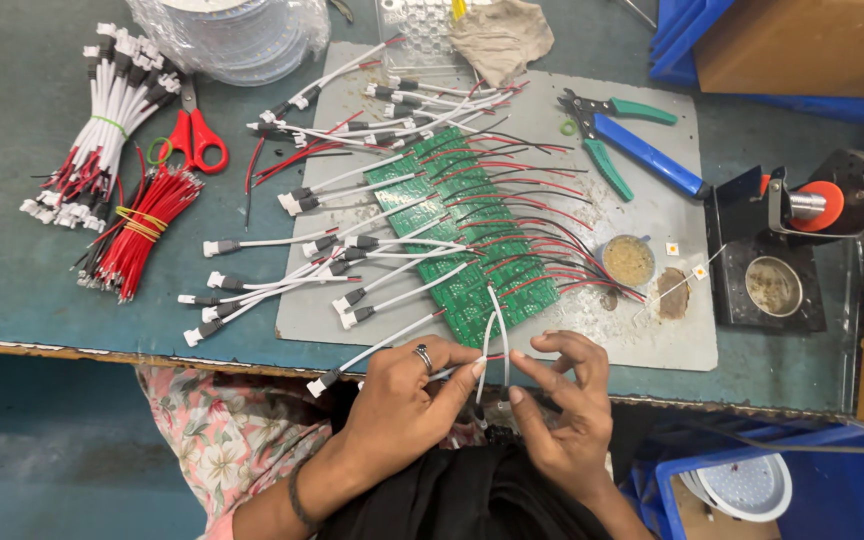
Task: The person strips wire ends with pliers and then solders them to a green circuit board using a soldering iron and solder. They handle multiple white and red wires, applying flux and solder to each connection point.
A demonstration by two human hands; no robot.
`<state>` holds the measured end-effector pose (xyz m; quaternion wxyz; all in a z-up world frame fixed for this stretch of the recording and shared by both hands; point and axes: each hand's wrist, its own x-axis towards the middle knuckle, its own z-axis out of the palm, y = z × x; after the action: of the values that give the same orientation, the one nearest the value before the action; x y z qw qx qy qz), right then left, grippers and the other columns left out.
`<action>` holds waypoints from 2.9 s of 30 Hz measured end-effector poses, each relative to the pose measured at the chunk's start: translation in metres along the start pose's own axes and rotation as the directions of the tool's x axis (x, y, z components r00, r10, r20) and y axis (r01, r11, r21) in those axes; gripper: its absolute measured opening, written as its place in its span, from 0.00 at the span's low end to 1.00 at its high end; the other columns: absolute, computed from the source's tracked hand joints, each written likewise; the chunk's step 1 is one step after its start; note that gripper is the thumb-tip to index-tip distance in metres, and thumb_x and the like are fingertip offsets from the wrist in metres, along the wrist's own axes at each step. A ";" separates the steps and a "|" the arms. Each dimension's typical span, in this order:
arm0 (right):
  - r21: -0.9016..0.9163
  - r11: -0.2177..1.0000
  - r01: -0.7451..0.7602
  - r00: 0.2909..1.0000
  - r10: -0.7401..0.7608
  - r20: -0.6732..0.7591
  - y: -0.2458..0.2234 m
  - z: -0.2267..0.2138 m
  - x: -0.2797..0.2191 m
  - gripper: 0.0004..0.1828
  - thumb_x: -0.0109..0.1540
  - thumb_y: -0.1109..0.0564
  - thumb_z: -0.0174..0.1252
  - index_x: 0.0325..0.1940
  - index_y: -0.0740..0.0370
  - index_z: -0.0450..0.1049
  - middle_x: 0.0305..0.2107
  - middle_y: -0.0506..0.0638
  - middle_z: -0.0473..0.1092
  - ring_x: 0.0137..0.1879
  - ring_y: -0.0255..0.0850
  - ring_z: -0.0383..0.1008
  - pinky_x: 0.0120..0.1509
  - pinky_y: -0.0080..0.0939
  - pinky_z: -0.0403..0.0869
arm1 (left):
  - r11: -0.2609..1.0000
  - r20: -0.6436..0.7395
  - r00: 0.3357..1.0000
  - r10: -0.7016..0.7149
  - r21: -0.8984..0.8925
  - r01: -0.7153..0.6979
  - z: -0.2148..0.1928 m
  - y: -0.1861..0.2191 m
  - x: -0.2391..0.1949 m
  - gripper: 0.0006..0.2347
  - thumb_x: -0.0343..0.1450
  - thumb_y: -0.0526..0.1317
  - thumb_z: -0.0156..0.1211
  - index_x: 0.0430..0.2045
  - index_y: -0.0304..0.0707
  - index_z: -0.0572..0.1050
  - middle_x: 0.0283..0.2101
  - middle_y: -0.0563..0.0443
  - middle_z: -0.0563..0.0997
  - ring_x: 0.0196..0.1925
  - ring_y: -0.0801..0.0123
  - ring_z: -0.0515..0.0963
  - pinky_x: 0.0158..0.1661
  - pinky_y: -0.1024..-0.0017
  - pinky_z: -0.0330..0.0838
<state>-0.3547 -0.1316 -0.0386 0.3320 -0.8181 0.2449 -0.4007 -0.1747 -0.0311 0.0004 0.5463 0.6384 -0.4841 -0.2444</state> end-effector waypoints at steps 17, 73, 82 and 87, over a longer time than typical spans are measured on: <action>0.024 0.999 0.048 0.991 -0.050 0.125 0.005 0.009 -0.001 0.18 0.54 0.63 0.67 0.49 0.58 0.81 0.51 0.54 0.70 0.62 0.51 0.70 0.60 0.44 0.71 | 0.993 -0.069 0.997 -0.035 0.114 0.043 -0.024 -0.008 -0.014 0.05 0.70 0.35 0.65 0.33 0.34 0.83 0.25 0.47 0.82 0.22 0.65 0.80 0.24 0.70 0.70; -0.358 0.928 0.104 0.994 -0.085 0.069 0.041 0.015 0.037 0.31 0.53 0.59 0.72 0.59 0.62 0.72 0.52 0.56 0.73 0.61 0.54 0.71 0.67 0.53 0.69 | 0.642 0.300 0.873 -0.384 -0.593 0.486 -0.031 -0.070 -0.021 0.09 0.72 0.38 0.61 0.33 0.26 0.79 0.72 0.28 0.65 0.30 0.71 0.87 0.18 0.84 0.67; -0.344 0.933 0.108 0.994 -0.091 0.067 0.040 0.014 0.038 0.28 0.53 0.60 0.71 0.57 0.61 0.74 0.50 0.56 0.73 0.59 0.53 0.72 0.66 0.53 0.69 | 0.629 0.323 0.861 -0.393 -0.588 0.508 -0.034 -0.066 -0.020 0.09 0.72 0.39 0.61 0.32 0.26 0.78 0.71 0.34 0.67 0.26 0.71 0.87 0.17 0.82 0.66; -0.353 0.929 0.115 0.993 -0.093 0.078 0.040 0.013 0.038 0.27 0.53 0.60 0.71 0.57 0.61 0.74 0.50 0.56 0.73 0.59 0.53 0.72 0.66 0.53 0.69 | 0.812 0.249 0.809 -0.532 -0.120 0.571 -0.048 -0.049 -0.025 0.08 0.72 0.39 0.66 0.35 0.31 0.85 0.36 0.35 0.82 0.20 0.75 0.75 0.23 0.76 0.67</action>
<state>-0.3285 -0.1789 -0.0558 0.1636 -0.8882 0.2597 -0.3418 -0.1277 0.0098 -0.0374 0.4568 0.6683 -0.3049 -0.5017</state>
